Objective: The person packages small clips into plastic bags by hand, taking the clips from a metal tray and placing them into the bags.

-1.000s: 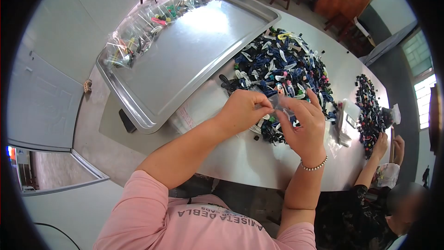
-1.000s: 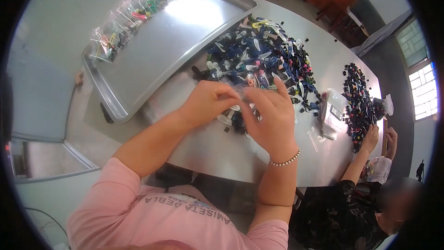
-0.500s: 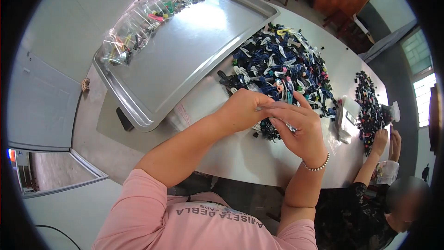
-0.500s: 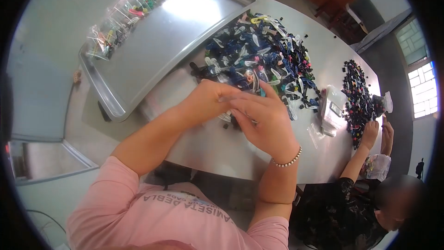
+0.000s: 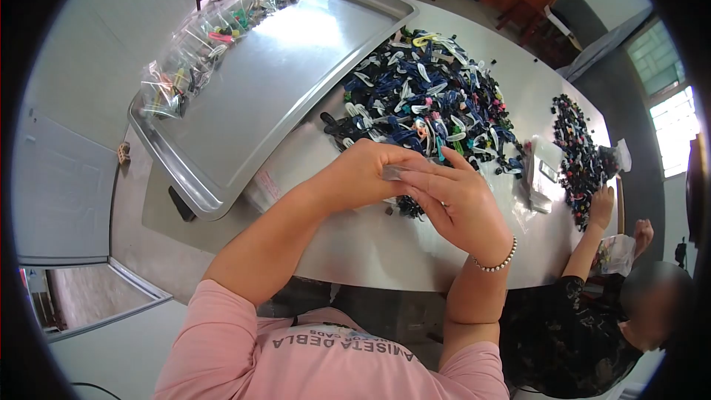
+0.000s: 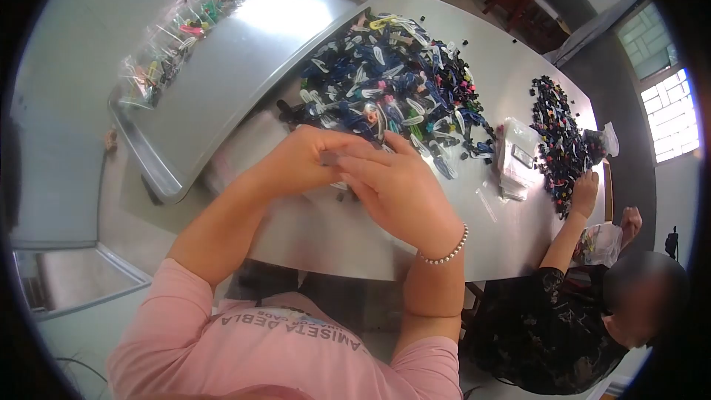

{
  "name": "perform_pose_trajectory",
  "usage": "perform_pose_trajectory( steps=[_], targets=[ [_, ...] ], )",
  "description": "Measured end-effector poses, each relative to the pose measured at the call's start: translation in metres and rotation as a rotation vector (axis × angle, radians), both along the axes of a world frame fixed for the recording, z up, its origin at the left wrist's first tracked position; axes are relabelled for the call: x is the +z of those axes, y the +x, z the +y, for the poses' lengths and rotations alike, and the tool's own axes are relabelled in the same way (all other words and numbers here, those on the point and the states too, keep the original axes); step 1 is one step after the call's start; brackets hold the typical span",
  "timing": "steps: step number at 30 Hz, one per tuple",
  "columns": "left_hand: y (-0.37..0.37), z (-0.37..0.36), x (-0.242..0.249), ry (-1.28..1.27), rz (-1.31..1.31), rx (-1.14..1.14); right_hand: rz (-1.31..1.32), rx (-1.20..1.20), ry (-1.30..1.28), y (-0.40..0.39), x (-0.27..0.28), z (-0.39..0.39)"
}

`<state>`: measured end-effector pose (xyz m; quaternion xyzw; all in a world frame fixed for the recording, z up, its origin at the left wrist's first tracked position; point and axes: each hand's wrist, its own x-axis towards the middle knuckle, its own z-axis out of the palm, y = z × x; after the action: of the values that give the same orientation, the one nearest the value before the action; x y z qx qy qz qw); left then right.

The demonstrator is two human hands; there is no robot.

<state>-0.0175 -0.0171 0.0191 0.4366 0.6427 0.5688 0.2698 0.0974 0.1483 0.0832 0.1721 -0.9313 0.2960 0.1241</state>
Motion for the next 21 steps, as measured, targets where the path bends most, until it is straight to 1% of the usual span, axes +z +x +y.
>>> perform_pose_trajectory(
  steps=[2, 5, 6, 7, 8, 9, 10, 11, 12, 13, 15, 16, 18, 21],
  targets=[
    [-0.001, -0.001, -0.003, 0.018, 0.085, 0.017, -0.143, -0.020, 0.035, 0.002, 0.002, -0.002],
    [-0.001, -0.002, 0.001, 0.002, 0.034, -0.040, -0.124, 0.005, 0.039, 0.002, 0.003, -0.002],
    [-0.002, -0.003, 0.002, 0.002, 0.033, -0.051, -0.098, 0.030, -0.006, 0.003, 0.002, -0.001],
    [-0.003, -0.003, 0.002, -0.019, -0.033, -0.074, -0.100, 0.016, -0.008, 0.003, 0.000, 0.001],
    [-0.003, -0.004, 0.003, -0.042, -0.099, -0.099, -0.058, 0.065, 0.005, 0.003, -0.002, 0.002],
    [-0.003, -0.005, 0.004, -0.044, -0.104, -0.118, -0.017, 0.112, 0.019, 0.004, -0.003, 0.003],
    [-0.003, -0.006, 0.006, -0.057, -0.155, -0.142, -0.055, 0.138, 0.047, 0.003, 0.000, 0.003],
    [-0.004, -0.007, 0.009, -0.071, -0.205, -0.163, -0.058, 0.120, 0.047, 0.004, -0.001, 0.003],
    [-0.002, -0.007, 0.014, -0.105, -0.248, -0.191, -0.038, 0.153, 0.048, 0.003, -0.001, 0.003],
    [-0.001, -0.007, 0.013, -0.106, -0.247, -0.205, -0.016, 0.189, 0.050, 0.003, -0.002, 0.003],
    [0.000, -0.007, 0.011, -0.039, -0.401, -0.228, -0.034, 0.175, 0.036, 0.003, -0.003, 0.003],
    [-0.001, -0.007, 0.013, -0.043, -0.401, -0.236, -0.025, 0.183, 0.027, 0.003, -0.003, 0.004],
    [-0.002, -0.007, 0.017, -0.094, -0.243, -0.200, -0.015, 0.184, 0.017, 0.003, -0.005, 0.004],
    [-0.002, -0.006, 0.014, -0.151, -0.264, -0.197, -0.016, 0.163, 0.045, 0.004, -0.009, 0.005]
  ],
)
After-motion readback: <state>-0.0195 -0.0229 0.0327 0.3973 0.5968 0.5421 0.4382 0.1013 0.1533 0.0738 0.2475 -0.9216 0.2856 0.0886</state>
